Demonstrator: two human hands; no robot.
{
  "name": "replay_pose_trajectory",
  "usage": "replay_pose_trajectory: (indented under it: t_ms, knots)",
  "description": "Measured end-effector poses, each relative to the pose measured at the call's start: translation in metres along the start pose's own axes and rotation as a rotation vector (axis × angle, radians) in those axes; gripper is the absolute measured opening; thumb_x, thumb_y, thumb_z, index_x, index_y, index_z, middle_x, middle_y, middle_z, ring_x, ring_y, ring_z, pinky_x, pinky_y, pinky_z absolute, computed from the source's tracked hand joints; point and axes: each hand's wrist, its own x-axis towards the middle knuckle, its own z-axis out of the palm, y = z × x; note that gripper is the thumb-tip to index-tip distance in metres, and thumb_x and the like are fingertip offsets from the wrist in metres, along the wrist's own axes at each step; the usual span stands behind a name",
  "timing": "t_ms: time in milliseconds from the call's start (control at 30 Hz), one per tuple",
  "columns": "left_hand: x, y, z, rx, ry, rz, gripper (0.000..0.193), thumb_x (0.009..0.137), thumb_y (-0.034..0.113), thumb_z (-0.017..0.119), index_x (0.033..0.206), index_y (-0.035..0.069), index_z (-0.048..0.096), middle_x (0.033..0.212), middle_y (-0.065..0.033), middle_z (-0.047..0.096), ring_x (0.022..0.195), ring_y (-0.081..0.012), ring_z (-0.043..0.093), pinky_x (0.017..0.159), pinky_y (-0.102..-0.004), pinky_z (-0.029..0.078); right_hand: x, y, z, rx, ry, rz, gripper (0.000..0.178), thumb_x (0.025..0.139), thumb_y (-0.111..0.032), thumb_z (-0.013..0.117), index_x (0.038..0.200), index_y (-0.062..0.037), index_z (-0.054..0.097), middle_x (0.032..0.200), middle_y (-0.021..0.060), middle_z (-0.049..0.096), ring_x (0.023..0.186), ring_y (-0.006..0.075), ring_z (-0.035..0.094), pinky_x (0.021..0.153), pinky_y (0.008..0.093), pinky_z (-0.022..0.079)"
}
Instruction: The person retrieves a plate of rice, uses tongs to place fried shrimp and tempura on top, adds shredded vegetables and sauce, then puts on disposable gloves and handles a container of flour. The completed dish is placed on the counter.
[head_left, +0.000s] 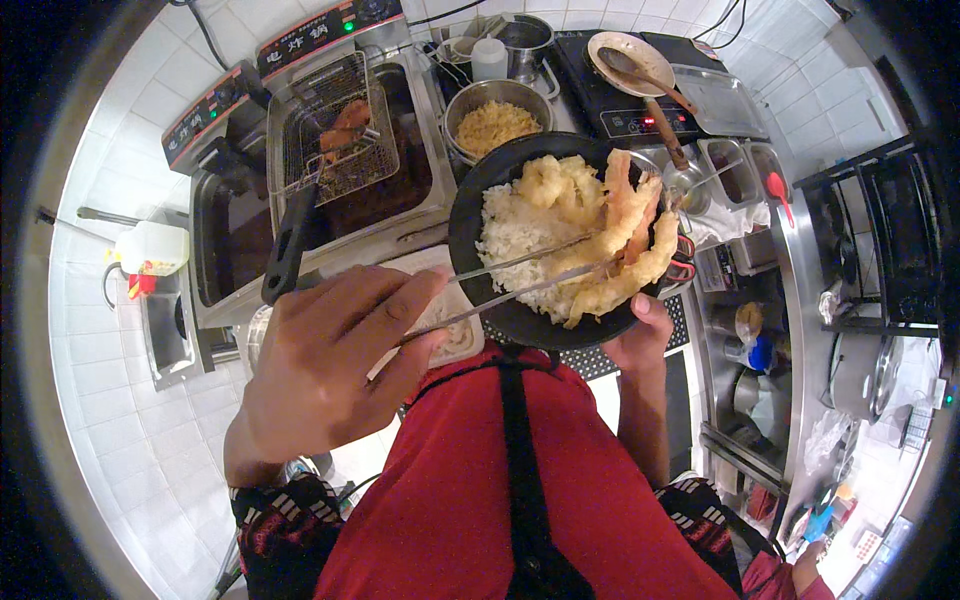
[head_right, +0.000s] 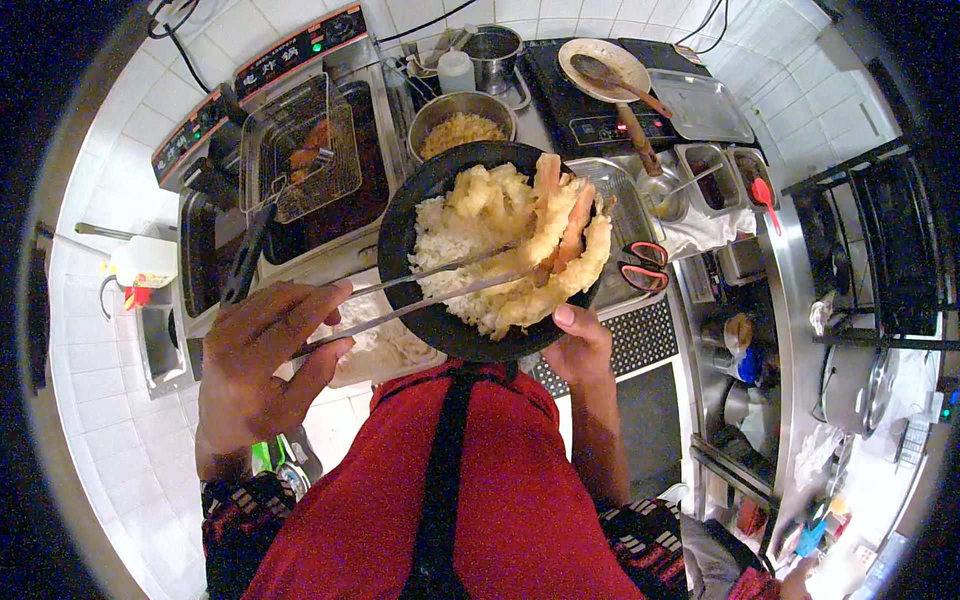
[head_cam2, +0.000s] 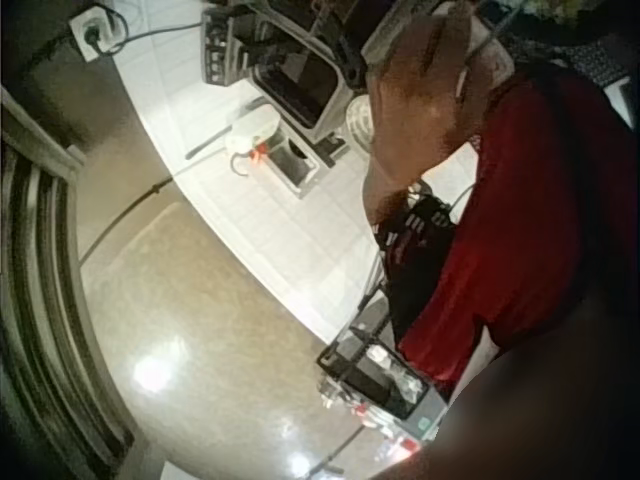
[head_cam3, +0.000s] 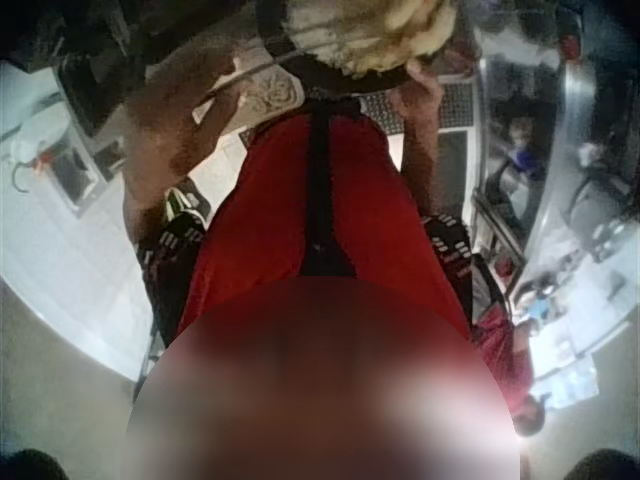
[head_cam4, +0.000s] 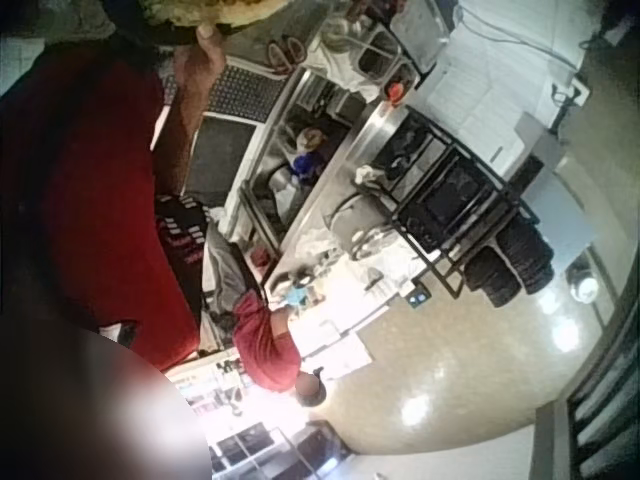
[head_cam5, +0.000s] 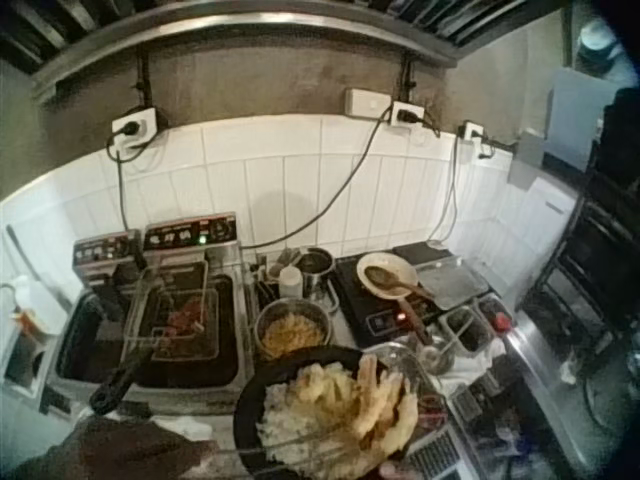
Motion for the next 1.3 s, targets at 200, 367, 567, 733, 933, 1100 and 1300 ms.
replay_pose_trajectory:
  t_ms: [200, 367, 567, 733, 933, 1100, 1300]
  knots:
    - [0.002, -0.003, 0.001, -0.007, 0.029, -0.123, 0.042, 0.072, 0.008, 0.075, 0.112, 0.004, 0.067, 0.089, -0.0106, 0.067, 0.074, -0.0243, 0.067, 0.065, -0.034, 0.053, 0.008, 0.003, -0.003, 0.034, -0.052, -0.031, 0.076, 0.078, -0.021, 0.065, 0.143, 0.0028, 0.032, 0.137, 0.0159, 0.049, 0.124, 0.0321, 0.051, 0.107, 0.0452, 0.04]
    - [0.0, -0.01, -0.009, -0.078, 0.028, -0.134, 0.044, 0.073, 0.008, 0.075, 0.115, 0.001, 0.064, 0.092, -0.0127, 0.066, 0.076, -0.0265, 0.066, 0.063, -0.0351, 0.053, 0.008, 0.006, 0.002, 0.049, -0.036, -0.036, 0.077, 0.078, -0.022, 0.065, 0.143, 0.0025, 0.031, 0.138, 0.0154, 0.049, 0.126, 0.0325, 0.049, 0.109, 0.0454, 0.037]
    - [-0.004, -0.019, -0.005, -0.08, 0.064, -0.095, 0.044, 0.074, 0.008, 0.076, 0.115, 0.0, 0.064, 0.092, -0.0127, 0.066, 0.077, -0.0262, 0.066, 0.064, -0.0362, 0.054, 0.011, 0.01, 0.003, 0.027, 0.023, -0.045, 0.079, 0.077, -0.024, 0.065, 0.144, 0.0, 0.031, 0.14, 0.0158, 0.047, 0.129, 0.0326, 0.047, 0.11, 0.0461, 0.036]
    - [-0.011, -0.026, -0.002, -0.057, 0.169, -0.174, 0.044, 0.076, 0.007, 0.075, 0.118, -0.002, 0.063, 0.091, -0.0121, 0.066, 0.074, -0.0238, 0.067, 0.062, -0.0333, 0.054, 0.006, 0.012, -0.013, 0.011, 0.079, -0.101, 0.082, 0.075, -0.026, 0.066, 0.145, -0.0008, 0.031, 0.141, 0.0153, 0.046, 0.128, 0.0332, 0.047, 0.11, 0.0457, 0.036]
    - [-0.04, -0.006, 0.041, -0.014, 0.206, -0.359, 0.044, 0.084, 0.007, 0.069, 0.124, -0.006, 0.056, 0.085, -0.0129, 0.064, 0.068, -0.0237, 0.064, 0.054, -0.0332, 0.052, -0.008, -0.029, -0.065, -0.051, 0.157, -0.206, 0.082, 0.076, -0.034, 0.065, 0.148, -0.0134, 0.032, 0.146, 0.0077, 0.041, 0.131, 0.03, 0.043, 0.109, 0.0473, 0.036]
    - [-0.055, 0.024, 0.161, -0.057, 0.182, -0.612, 0.036, 0.088, 0.013, 0.066, 0.118, -0.005, 0.057, 0.089, -0.0156, 0.064, 0.074, -0.0296, 0.065, 0.061, -0.0361, 0.055, -0.004, -0.093, -0.115, -0.077, 0.212, -0.171, 0.08, 0.074, -0.03, 0.068, 0.145, -0.013, 0.037, 0.143, 0.0078, 0.045, 0.132, 0.0293, 0.043, 0.111, 0.0494, 0.035]
    - [-0.023, 0.022, 0.299, 0.23, 0.226, -0.752, 0.039, 0.091, 0.021, 0.061, 0.121, -0.003, 0.055, 0.098, -0.0185, 0.063, 0.093, -0.0358, 0.062, 0.08, -0.0444, 0.052, 0.012, -0.159, -0.166, -0.135, 0.182, -0.072, 0.081, 0.072, -0.03, 0.068, 0.145, -0.0145, 0.038, 0.142, 0.0059, 0.046, 0.131, 0.028, 0.043, 0.112, 0.0465, 0.032]
